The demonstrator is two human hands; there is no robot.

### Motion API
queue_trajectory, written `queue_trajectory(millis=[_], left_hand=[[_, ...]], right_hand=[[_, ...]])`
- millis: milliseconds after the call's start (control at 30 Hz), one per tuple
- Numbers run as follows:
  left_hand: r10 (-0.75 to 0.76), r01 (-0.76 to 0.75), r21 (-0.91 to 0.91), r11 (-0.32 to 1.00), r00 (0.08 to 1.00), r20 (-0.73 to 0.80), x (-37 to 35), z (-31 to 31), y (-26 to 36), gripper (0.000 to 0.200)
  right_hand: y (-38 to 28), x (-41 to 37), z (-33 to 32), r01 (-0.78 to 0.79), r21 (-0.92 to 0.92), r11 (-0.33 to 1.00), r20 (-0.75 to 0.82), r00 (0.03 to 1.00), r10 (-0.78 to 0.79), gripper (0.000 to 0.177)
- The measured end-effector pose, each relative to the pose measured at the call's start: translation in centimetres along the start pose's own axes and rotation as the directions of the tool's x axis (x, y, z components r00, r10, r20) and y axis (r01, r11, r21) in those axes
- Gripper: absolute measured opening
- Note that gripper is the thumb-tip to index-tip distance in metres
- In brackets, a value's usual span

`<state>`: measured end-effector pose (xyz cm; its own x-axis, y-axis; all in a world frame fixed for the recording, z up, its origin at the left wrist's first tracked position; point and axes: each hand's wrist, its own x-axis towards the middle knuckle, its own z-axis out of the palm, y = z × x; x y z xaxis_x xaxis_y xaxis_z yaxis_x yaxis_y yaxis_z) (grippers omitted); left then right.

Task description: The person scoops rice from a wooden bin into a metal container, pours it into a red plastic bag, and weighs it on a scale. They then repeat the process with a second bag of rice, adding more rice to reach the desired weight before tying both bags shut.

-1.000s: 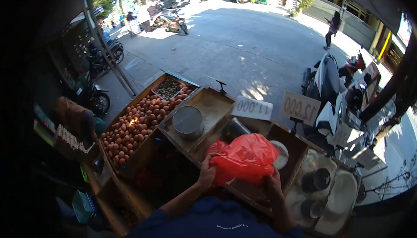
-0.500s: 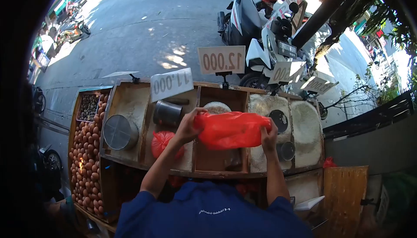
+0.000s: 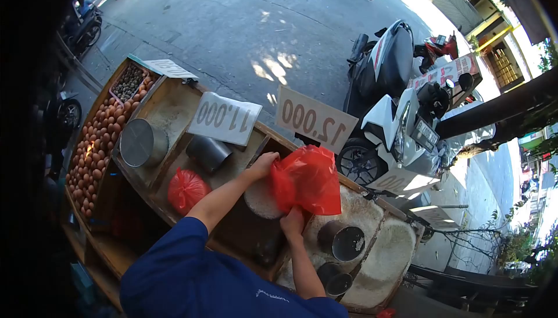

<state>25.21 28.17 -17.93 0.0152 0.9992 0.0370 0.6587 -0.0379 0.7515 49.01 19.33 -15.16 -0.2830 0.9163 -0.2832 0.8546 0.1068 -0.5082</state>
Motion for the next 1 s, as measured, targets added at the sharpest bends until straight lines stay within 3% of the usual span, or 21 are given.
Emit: queue_trajectory(millis=[33, 67, 100, 167, 233, 300, 333, 400, 567, 633, 733, 800, 867, 933, 1000], left_hand=[[-0.129, 0.133, -0.174, 0.976, 0.991, 0.032, -0.6, -0.1, 0.2, 0.025], [-0.145, 0.15, -0.166, 0.975, 0.989, 0.04, -1.3, 0.2, 0.1, 0.025], [-0.144, 0.136, -0.164, 0.977, 0.989, -0.04, -2.1, 0.5, 0.1, 0.026], [-0.14, 0.12, -0.154, 0.981, 0.982, -0.125, -3.4, 0.7, 0.5, 0.027], [-0.015, -0.013, -0.089, 0.996, 0.951, -0.309, -5.4, 0.4, 1.4, 0.026], [-0.058, 0.046, -0.049, 0.998, 0.962, -0.268, -6.4, 0.5, 1.9, 0.031], [-0.098, 0.099, -0.01, 0.995, 0.969, -0.226, -6.7, 0.6, 2.2, 0.036], [-0.114, 0.122, 0.026, 0.992, 0.973, -0.201, -7.2, 0.8, 2.4, 0.033], [-0.207, 0.216, 0.036, 0.976, 0.961, -0.181, -8.9, 1.1, 2.5, 0.037], [-0.138, 0.155, 0.034, 0.987, 0.946, -0.292, -10.4, 1.0, 3.6, 0.043], [-0.154, 0.16, -0.012, 0.987, 0.925, -0.347, -12.6, 0.4, 4.5, 0.054], [-0.152, 0.164, -0.002, 0.987, 0.915, -0.373, -13.8, 0.2, 5.2, 0.052], [-0.154, 0.171, 0.008, 0.985, 0.901, -0.406, -14.7, 0.5, 5.4, 0.051], [-0.319, 0.342, -0.012, 0.939, 0.86, -0.399, -15.8, 1.5, 5.6, 0.05], [-0.354, 0.372, -0.033, 0.928, 0.848, -0.394, -16.7, 1.2, 6.0, 0.05]], right_hand=[[0.7, 0.1, 0.6, 0.0, 0.009, 1.0, 0.024, 1.0, 0.0, 0.041], [0.9, 0.5, 0.8, -0.092, 0.165, 0.982, 0.022, 0.996, 0.089, 0.042], [1.0, 0.7, 0.9, -0.179, 0.317, 0.931, 0.03, 0.983, 0.179, 0.043], [1.4, 0.2, 0.6, -0.137, 0.365, 0.921, 0.037, 0.991, 0.132, 0.041], [1.4, -0.4, 0.6, -0.095, 0.404, 0.91, 0.044, 0.995, 0.084, 0.04], [0.9, -1.0, 0.5, 0.156, 0.205, 0.966, -0.331, 0.94, -0.081, 0.04], [0.5, -1.1, 0.5, 0.16, 0.202, 0.966, -0.326, 0.941, -0.087, 0.04], [-0.3, -1.6, 0.9, -0.011, 0.522, 0.853, -0.181, 0.976, 0.123, 0.041], [0.2, -0.3, 2.7, -0.036, 0.54, 0.841, -0.087, 0.991, 0.098, 0.039], [1.6, 0.9, 2.4, -0.038, 0.562, 0.826, -0.038, 0.997, 0.072, 0.038], [2.6, 3.2, 1.8, 0.015, 0.591, 0.806, -0.043, 0.999, 0.012, 0.033], [3.2, 3.5, 1.7, 0.175, 0.375, 0.91, -0.201, 0.974, -0.105, 0.031], [3.3, 3.3, 2.2, 0.252, 0.306, 0.918, -0.262, 0.949, -0.174, 0.031], [3.6, 2.4, 2.6, 0.325, 0.232, 0.917, -0.312, 0.918, -0.246, 0.03], [3.5, 1.4, 2.6, 0.249, 0.456, 0.855, -0.186, 0.965, -0.182, 0.029]])
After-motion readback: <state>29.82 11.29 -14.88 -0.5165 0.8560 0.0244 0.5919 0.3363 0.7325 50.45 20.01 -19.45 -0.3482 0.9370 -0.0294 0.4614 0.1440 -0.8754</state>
